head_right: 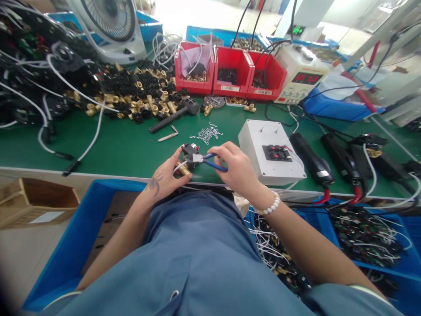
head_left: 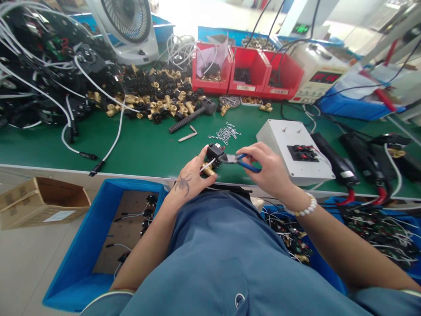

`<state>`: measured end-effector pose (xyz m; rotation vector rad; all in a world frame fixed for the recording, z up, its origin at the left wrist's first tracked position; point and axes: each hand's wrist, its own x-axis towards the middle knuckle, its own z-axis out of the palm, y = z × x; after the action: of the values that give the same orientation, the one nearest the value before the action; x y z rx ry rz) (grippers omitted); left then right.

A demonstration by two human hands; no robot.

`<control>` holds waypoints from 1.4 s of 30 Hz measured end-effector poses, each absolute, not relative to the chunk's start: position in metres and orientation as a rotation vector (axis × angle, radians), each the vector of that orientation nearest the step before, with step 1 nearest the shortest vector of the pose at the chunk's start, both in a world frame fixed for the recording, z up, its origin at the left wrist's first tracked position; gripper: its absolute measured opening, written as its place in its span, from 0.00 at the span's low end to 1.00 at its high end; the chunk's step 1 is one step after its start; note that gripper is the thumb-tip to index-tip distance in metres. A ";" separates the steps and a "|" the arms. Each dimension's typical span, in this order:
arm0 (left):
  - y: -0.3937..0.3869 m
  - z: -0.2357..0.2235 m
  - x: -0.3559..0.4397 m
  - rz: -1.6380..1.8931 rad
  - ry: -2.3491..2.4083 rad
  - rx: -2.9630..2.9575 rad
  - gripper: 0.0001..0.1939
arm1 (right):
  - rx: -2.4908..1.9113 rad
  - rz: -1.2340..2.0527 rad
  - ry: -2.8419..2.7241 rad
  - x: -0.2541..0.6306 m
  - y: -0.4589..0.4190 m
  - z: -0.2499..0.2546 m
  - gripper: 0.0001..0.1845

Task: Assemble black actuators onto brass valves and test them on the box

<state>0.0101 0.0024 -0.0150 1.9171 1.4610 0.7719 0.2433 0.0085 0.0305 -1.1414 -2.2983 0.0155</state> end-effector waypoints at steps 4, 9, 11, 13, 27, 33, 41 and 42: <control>0.002 -0.014 0.010 0.779 1.466 1.915 0.48 | -1.260 -0.053 -2.212 0.242 0.009 0.030 0.16; 0.002 -0.013 0.009 0.778 1.468 1.917 0.46 | -1.301 -0.053 -2.416 0.243 0.016 0.026 0.15; 0.002 -0.012 0.009 0.772 1.469 1.916 0.46 | -1.288 -0.069 -2.315 0.244 0.016 0.034 0.16; 0.002 -0.012 0.009 0.767 1.468 1.913 0.46 | -1.269 -0.082 -2.185 0.244 0.014 0.039 0.17; 0.005 0.003 0.021 0.741 1.606 1.807 0.48 | -1.615 0.087 -2.107 0.250 0.019 0.016 0.17; 0.015 0.016 0.045 0.907 1.628 1.447 0.39 | -1.783 0.054 -2.103 0.252 0.014 -0.015 0.22; 0.002 0.020 0.029 1.009 1.107 1.031 0.27 | -1.710 0.139 -2.099 0.244 0.006 -0.017 0.22; -0.003 0.023 0.028 1.033 1.045 0.975 0.28 | -1.699 0.136 -2.097 0.244 0.005 -0.017 0.23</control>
<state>0.0284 -0.0034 0.0230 0.9751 1.0449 1.0329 0.2437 0.0053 -0.0167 -1.6986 -2.0966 0.1357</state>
